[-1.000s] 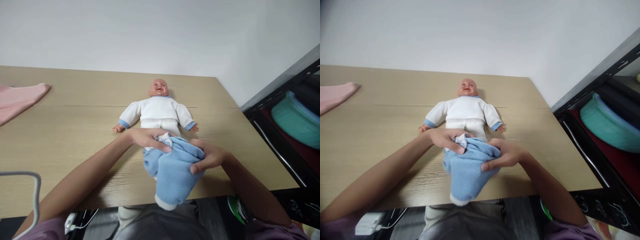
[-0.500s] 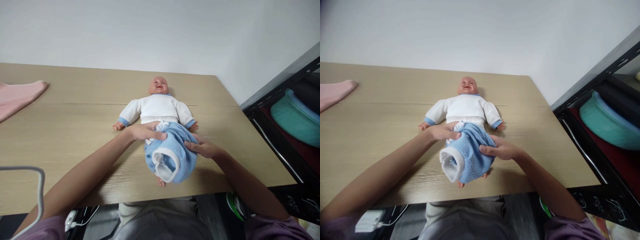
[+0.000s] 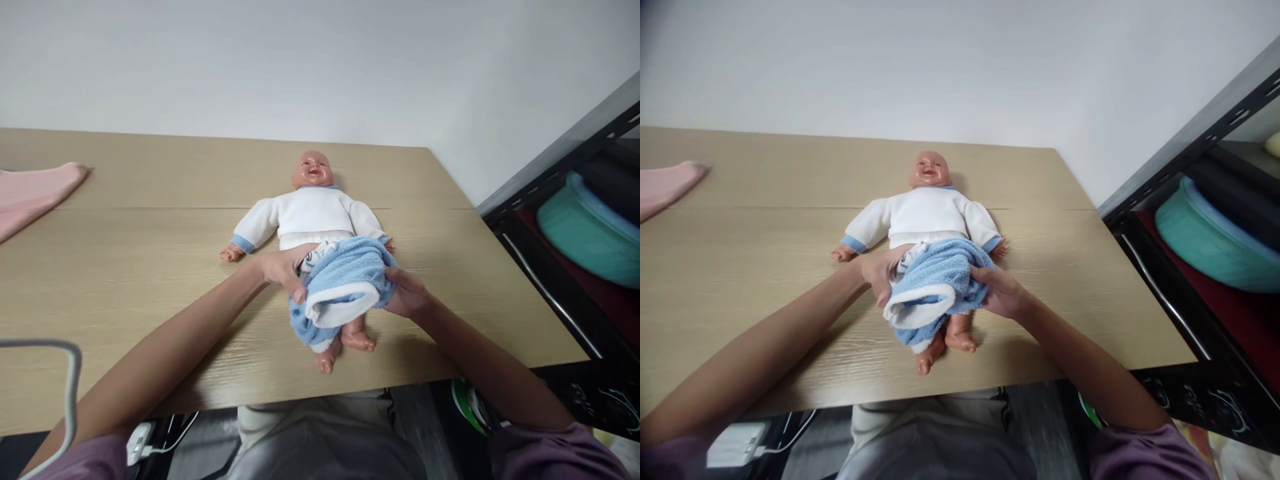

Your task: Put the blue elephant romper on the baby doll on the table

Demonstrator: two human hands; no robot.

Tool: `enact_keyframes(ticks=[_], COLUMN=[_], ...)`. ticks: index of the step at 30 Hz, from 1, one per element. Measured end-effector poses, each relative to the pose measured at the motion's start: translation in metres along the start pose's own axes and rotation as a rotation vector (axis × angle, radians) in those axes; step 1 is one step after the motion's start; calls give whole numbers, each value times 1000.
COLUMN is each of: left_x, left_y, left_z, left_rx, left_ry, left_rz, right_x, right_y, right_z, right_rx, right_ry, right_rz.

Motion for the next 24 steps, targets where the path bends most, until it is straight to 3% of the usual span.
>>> enact_keyframes(ticks=[4,8,13,18,21,24], left_x=[-13,-22,-11,-13,-13,-4], left_y=[5,8,4,7,8,5], left_z=[0,-2,-2,2,3,-2], left_rx=[40,55,-1,-14,3,36], left_ry=[-63,-75,-92,-81,-22,12], left_rz=[-137,-271,-162,-165,-171,-94], right_x=[5,3,11,9,15,23], right_y=[0,5,11,6,5,6], right_z=[5,5,5,8,5,14], right_rx=[31,49,9,-2,51,24], right_ry=[-94,22,225,45,-5,40], right_rz=[44,89,204,66,98,139])
Point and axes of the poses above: each hand's wrist, its own y-axis away from the middle knuckle, its own x-axis out of the palm, z = x × y, the point moved 9 cm from there along -y, towards the middle knuckle, and after that the axes turned 3 degrees about x, right-handed, at the moved point
